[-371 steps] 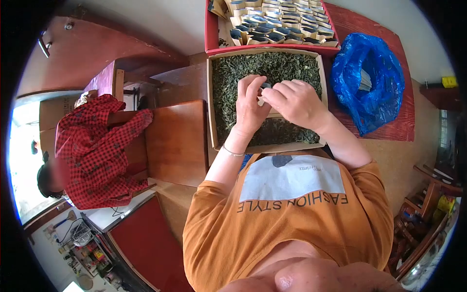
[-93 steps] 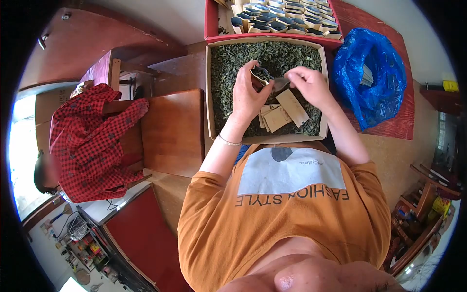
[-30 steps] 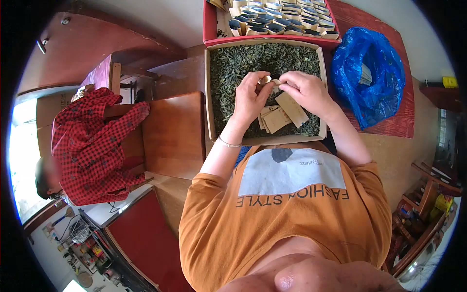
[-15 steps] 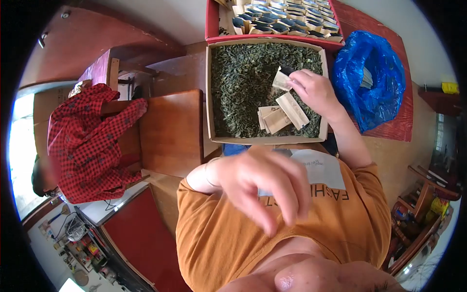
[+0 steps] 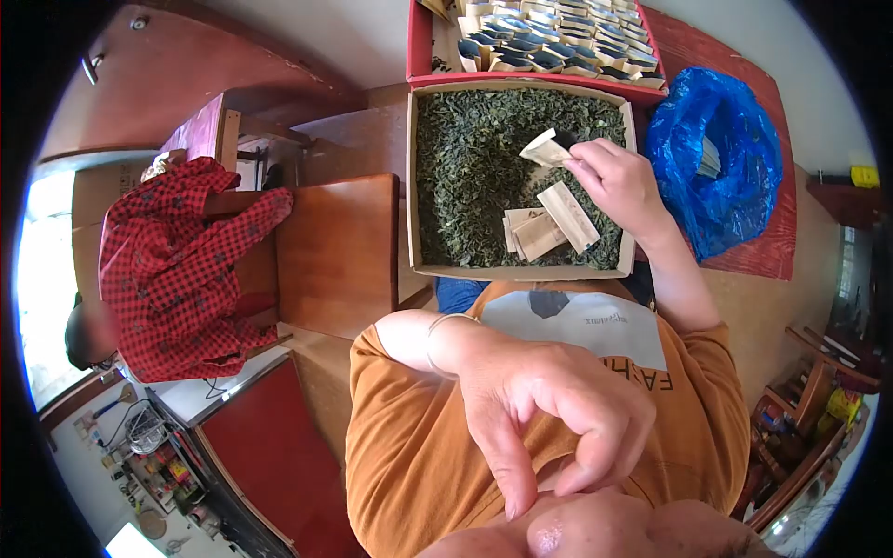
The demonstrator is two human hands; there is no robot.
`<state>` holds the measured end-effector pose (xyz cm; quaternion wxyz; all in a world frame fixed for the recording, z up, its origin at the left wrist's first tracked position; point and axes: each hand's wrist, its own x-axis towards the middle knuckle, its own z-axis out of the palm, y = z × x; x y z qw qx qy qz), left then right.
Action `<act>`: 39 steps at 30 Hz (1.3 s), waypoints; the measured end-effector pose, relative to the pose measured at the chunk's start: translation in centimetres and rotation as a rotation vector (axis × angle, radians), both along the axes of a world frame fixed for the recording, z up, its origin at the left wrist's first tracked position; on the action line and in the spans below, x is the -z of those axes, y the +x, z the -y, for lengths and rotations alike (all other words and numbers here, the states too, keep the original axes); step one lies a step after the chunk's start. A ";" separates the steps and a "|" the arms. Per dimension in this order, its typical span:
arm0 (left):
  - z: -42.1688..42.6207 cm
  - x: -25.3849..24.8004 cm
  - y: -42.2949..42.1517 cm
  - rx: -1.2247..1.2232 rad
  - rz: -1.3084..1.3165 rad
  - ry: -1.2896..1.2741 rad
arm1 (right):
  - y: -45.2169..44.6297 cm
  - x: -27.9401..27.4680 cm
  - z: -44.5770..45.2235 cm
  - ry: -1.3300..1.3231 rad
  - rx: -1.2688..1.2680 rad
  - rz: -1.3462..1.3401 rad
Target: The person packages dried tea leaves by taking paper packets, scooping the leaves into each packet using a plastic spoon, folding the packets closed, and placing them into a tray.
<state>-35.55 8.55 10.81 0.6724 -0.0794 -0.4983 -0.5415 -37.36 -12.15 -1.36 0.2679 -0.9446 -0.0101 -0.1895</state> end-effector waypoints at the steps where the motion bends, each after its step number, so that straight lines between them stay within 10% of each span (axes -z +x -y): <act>1: 0.0 0.0 0.0 0.008 0.003 -0.001 | 0.0 0.2 0.1 -0.030 -0.014 -0.048; 19: 0.3 0.2 0.0 -0.001 -0.065 0.008 | -0.3 0.3 -0.1 -0.053 -0.004 -0.064; 23: -0.9 -1.3 2.4 -0.467 0.143 0.179 | -0.6 1.4 0.7 -0.133 -0.032 -0.151; 25: -0.8 -2.3 3.2 -1.377 0.680 -0.237 | -0.8 1.8 0.9 -0.159 -0.013 -0.204; 39: 2.1 -5.9 -1.9 -0.888 0.588 0.198 | -1.1 2.5 0.5 -0.092 0.056 -0.170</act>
